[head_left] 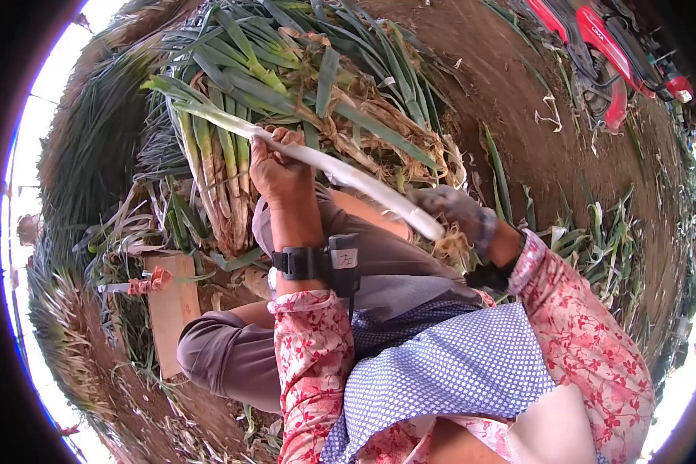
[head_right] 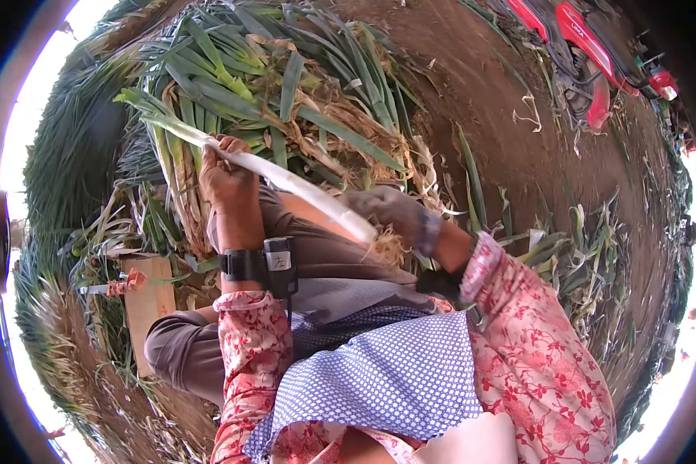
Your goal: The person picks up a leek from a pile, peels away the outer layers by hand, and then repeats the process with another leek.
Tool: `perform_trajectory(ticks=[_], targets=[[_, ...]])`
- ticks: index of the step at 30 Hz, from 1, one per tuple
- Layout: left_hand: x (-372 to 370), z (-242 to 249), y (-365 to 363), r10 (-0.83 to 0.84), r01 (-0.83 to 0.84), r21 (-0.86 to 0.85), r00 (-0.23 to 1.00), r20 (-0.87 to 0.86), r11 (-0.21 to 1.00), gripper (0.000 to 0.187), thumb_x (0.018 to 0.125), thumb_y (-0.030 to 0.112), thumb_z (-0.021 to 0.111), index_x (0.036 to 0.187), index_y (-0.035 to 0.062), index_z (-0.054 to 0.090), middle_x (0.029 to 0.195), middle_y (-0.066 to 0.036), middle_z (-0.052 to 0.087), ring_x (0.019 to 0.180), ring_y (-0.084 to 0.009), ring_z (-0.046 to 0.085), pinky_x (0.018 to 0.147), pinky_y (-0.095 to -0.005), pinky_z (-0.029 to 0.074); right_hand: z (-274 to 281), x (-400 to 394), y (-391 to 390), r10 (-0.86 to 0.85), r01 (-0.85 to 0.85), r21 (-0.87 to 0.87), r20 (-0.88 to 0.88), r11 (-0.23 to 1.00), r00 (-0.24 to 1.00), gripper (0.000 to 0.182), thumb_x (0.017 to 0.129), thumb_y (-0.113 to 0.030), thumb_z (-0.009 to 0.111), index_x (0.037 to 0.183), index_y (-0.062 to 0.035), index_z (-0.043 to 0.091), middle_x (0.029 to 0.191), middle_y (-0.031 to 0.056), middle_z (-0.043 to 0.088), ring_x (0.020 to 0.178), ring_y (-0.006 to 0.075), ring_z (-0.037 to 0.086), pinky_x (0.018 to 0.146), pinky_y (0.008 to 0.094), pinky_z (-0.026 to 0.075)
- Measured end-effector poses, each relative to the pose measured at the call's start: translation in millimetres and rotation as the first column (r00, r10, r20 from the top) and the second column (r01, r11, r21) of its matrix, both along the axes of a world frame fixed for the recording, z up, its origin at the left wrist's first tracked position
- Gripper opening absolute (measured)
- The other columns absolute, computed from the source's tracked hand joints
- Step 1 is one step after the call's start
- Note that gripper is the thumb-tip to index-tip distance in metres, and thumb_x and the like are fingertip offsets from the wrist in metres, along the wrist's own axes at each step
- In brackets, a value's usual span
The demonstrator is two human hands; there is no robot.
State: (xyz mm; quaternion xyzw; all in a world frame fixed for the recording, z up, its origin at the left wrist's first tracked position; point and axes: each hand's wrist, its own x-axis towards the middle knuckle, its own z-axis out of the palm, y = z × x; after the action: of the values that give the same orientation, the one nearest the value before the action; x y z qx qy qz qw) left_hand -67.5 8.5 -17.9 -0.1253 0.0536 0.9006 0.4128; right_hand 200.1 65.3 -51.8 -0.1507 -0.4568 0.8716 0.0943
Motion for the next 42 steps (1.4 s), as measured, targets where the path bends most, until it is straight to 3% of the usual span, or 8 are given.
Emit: perform_trajectory(ticks=[3,11,16,18,22,26,33,42], targets=[[-2,-6,2,0.027,-0.037,-0.054,0.984,-0.178,0.998,0.013,0.091,0.017,0.043,0.095,0.0042,0.045,0.075,-0.006,0.044,0.065,-0.0164,0.043,0.052,-0.0267,0.038,24,52,-16,-0.242,0.081,0.486,0.278,0.87,0.929,0.045,0.08,-0.041,0.061,0.1,-0.0009,0.059,0.089,0.007,0.06,0.066,0.0126,0.055,0.055,0.0234,0.044],[13,6,-3,0.133,-0.222,-0.214,0.921,-0.366,0.951,0.016,0.09,0.024,0.047,0.089,0.0086,0.046,0.076,-0.003,0.047,0.064,-0.0155,0.049,0.059,-0.0309,0.045,-24,174,-7,-0.591,-0.771,0.496,0.782,0.4,0.196,0.034,0.078,-0.03,0.053,0.096,-0.0024,0.055,0.096,0.025,0.058,0.093,0.0405,0.054,0.08,0.0457,0.043],[-27,56,-37,0.269,-0.33,-0.136,0.902,-0.338,0.934,0.012,0.092,0.016,0.041,0.102,0.0095,0.042,0.078,-0.003,0.049,0.063,-0.0141,0.05,0.054,-0.0278,0.043,-57,161,-12,-0.264,-0.476,0.333,0.942,0.814,0.208,0.041,0.077,-0.034,0.057,0.104,-0.003,0.059,0.094,0.0186,0.062,0.088,0.0302,0.06,0.078,0.0357,0.046],[-79,70,-74,0.313,-0.427,-0.005,0.669,-0.674,0.904,0.012,0.089,0.014,0.042,0.094,0.0038,0.046,0.082,-0.007,0.047,0.07,-0.017,0.05,0.059,-0.0263,0.044,-61,157,-16,-0.341,-0.638,0.463,0.886,0.616,0.313,0.038,0.079,-0.032,0.056,0.102,-0.0025,0.06,0.088,0.0152,0.064,0.081,0.0246,0.062,0.073,0.0345,0.048],[-254,119,-198,-0.047,-0.899,-0.281,0.282,-0.958,0.337,0.032,0.091,0.026,0.041,0.1,-0.0035,0.051,0.085,-0.01,0.058,0.074,-0.0172,0.054,0.066,-0.0262,0.044,-24,115,-19,-0.268,-0.519,0.366,0.929,0.773,0.255,0.034,0.081,-0.031,0.054,0.098,-0.0023,0.062,0.083,0.0133,0.065,0.078,0.0219,0.063,0.071,0.0343,0.048],[-301,165,-296,0.355,-0.796,-0.278,0.513,-0.782,0.538,0.033,0.092,0.019,0.041,0.117,-0.0022,0.043,0.109,-0.012,0.053,0.1,-0.0264,0.05,0.094,-0.0397,0.034,-38,124,-19,-0.348,-0.605,0.435,0.9,0.667,0.264,0.03,0.078,-0.025,0.057,0.098,-0.003,0.061,0.085,0.0161,0.063,0.078,0.0236,0.062,0.069,0.0332,0.048],[-195,92,-207,-0.093,-0.306,-0.53,0.796,-0.599,0.791,0.034,0.09,0.018,0.047,0.116,-0.0039,0.046,0.11,-0.014,0.054,0.098,-0.0218,0.053,0.084,-0.0335,0.047,-90,121,-11,-0.093,-0.914,0.361,0.932,0.183,0.349,0.038,0.082,-0.037,0.045,0.093,-0.0047,0.061,0.098,0.019,0.06,0.09,0.0365,0.057,0.079,0.0417,0.046],[11,128,-1,-0.483,0.431,-0.217,0.785,-0.387,0.876,0.026,0.091,0.021,0.046,0.105,-0.0006,0.052,0.094,-0.012,0.059,0.075,-0.0165,0.057,0.065,-0.0274,0.05,-81,17,64,-0.643,-0.376,0.828,0.561,0.417,0.522,0.037,0.08,-0.032,0.052,0.104,-0.0035,0.052,0.096,0.023,0.058,0.09,0.0373,0.056,0.077,0.0428,0.044]])
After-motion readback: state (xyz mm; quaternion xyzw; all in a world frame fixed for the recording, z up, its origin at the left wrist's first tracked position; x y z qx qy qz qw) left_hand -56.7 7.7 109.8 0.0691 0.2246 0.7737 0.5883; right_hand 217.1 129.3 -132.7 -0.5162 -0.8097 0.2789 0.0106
